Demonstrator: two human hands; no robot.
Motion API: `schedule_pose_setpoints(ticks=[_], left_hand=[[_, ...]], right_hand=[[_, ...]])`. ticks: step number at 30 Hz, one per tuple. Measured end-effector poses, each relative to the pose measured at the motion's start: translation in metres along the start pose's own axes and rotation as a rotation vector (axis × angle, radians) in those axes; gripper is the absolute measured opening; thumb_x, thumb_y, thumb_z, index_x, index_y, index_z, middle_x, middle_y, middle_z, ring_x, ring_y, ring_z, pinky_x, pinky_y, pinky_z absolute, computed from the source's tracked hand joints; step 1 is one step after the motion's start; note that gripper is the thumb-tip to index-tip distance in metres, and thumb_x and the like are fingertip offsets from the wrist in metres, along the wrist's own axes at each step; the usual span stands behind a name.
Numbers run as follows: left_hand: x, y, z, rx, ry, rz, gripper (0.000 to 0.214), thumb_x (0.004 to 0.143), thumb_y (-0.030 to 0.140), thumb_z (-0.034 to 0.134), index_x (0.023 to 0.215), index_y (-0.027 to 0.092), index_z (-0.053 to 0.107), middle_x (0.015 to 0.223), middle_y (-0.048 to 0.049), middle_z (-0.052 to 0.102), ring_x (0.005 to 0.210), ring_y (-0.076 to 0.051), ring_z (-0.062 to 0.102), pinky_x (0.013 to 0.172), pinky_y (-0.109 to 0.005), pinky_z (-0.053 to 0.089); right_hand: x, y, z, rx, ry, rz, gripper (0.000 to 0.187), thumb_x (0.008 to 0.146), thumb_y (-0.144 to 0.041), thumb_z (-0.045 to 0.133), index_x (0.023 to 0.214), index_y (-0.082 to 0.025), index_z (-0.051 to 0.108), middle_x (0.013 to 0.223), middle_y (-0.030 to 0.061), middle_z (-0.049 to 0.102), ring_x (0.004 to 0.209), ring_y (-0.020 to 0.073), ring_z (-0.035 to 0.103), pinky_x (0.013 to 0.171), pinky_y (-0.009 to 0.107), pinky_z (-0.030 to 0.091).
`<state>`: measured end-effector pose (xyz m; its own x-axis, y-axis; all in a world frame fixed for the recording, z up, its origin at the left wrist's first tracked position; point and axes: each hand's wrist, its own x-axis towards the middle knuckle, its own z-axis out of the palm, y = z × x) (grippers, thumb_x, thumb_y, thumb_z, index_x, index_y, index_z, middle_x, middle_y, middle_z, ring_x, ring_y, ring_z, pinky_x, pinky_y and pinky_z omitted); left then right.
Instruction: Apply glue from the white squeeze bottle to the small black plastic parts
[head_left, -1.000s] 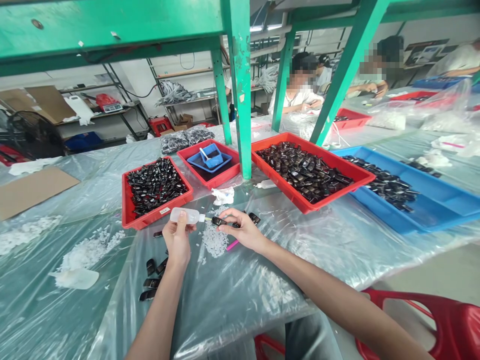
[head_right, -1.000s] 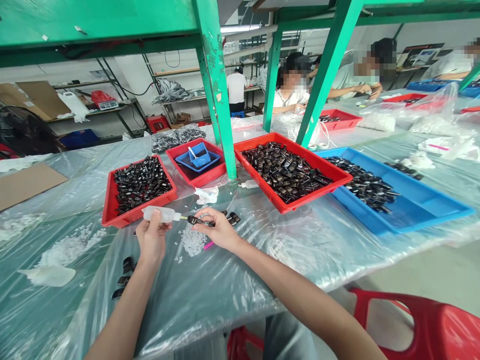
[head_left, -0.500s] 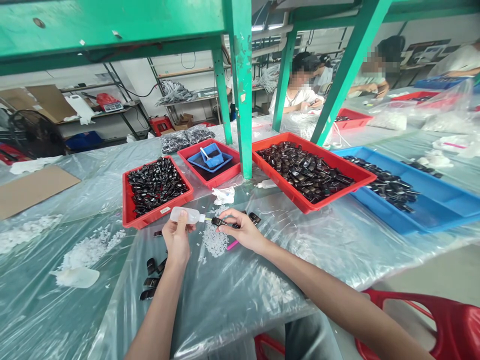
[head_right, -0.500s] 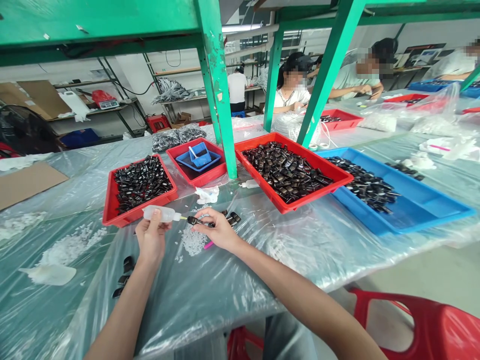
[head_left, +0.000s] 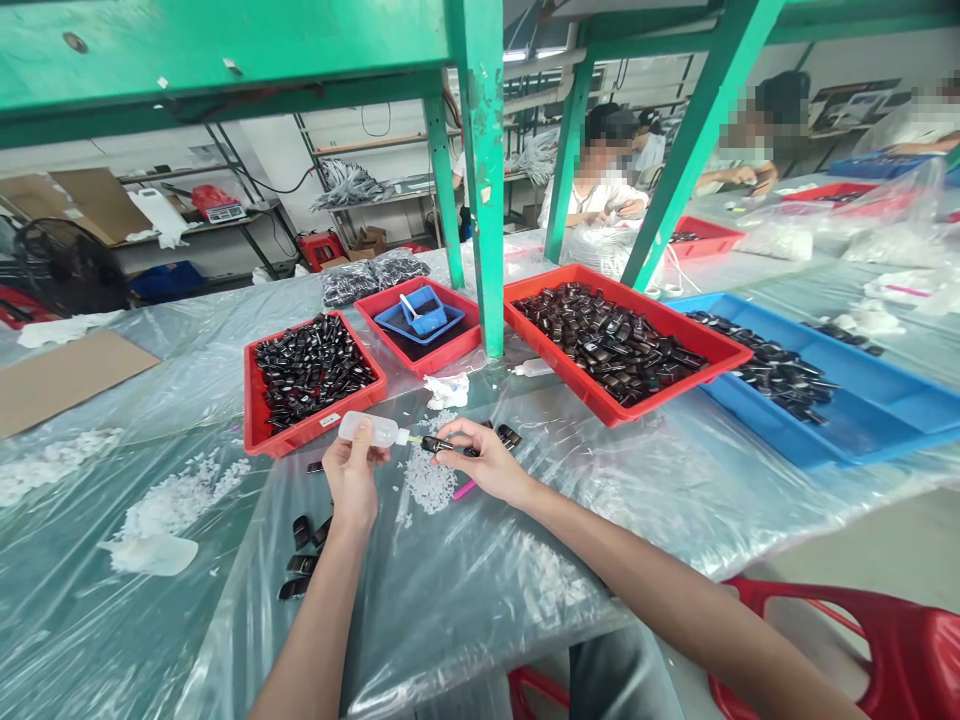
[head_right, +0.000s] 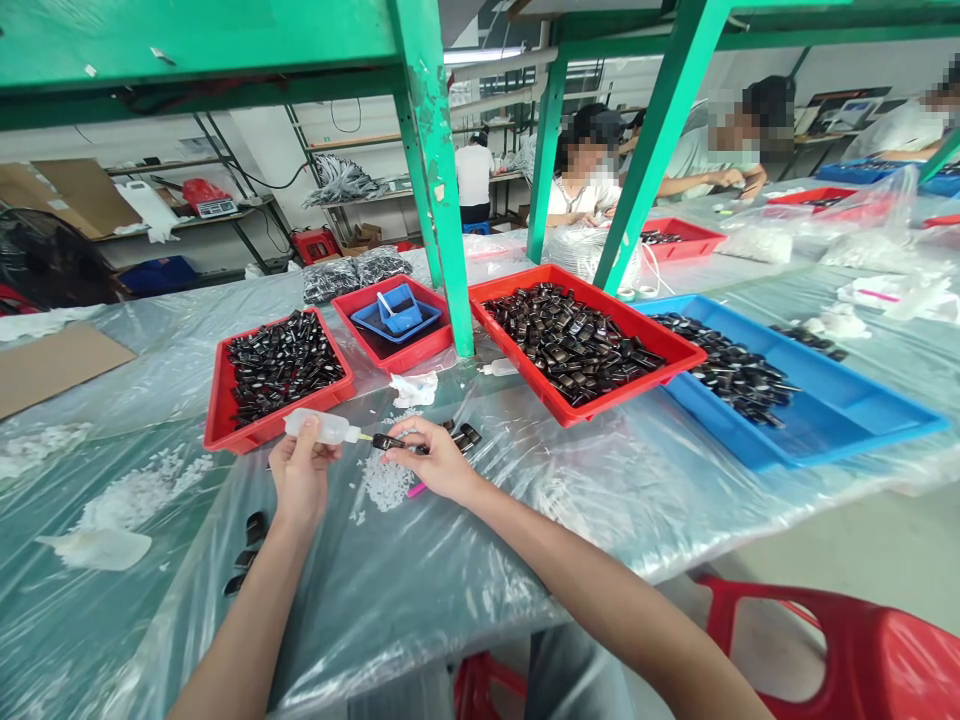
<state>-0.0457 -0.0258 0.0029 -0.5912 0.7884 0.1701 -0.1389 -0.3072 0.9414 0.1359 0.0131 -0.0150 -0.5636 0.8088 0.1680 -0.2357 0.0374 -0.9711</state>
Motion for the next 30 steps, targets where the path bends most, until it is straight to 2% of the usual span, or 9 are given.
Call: schedule_pose_setpoints(ticks=[16,30], left_hand=[[-0.0007,-0.0016,-0.0008,0.022,-0.019,0.030,0.041,0.074,0.052,0.077,0.071,0.014,0.062,0.058,-0.0001,0.058,0.049,-0.010,0.048,0.051,-0.024,0.036],[0.0017,0.0007,-0.0005,-0.028,-0.006,-0.035,0.039,0.074,0.051,0.076,0.071,0.015,0.061,0.057,0.0005,0.057,0.048,-0.010,0.048,0.049,-0.024,0.036]], right_hand=[[-0.0007,-0.0017,0.0007,-0.002,0.011,0.002,0.036,0.080,-0.046,0.077,0.098,-0.020,0.059,0.080,0.0020,0.074,0.078,0.0193,0.068,0.082,0.036,0.049],[-0.0007,-0.0011,0.0008,-0.034,0.011,0.006,0.035,0.081,-0.046,0.075,0.098,-0.021,0.059,0.080,0.0020,0.074,0.078,0.0201,0.069,0.083,0.037,0.049]])
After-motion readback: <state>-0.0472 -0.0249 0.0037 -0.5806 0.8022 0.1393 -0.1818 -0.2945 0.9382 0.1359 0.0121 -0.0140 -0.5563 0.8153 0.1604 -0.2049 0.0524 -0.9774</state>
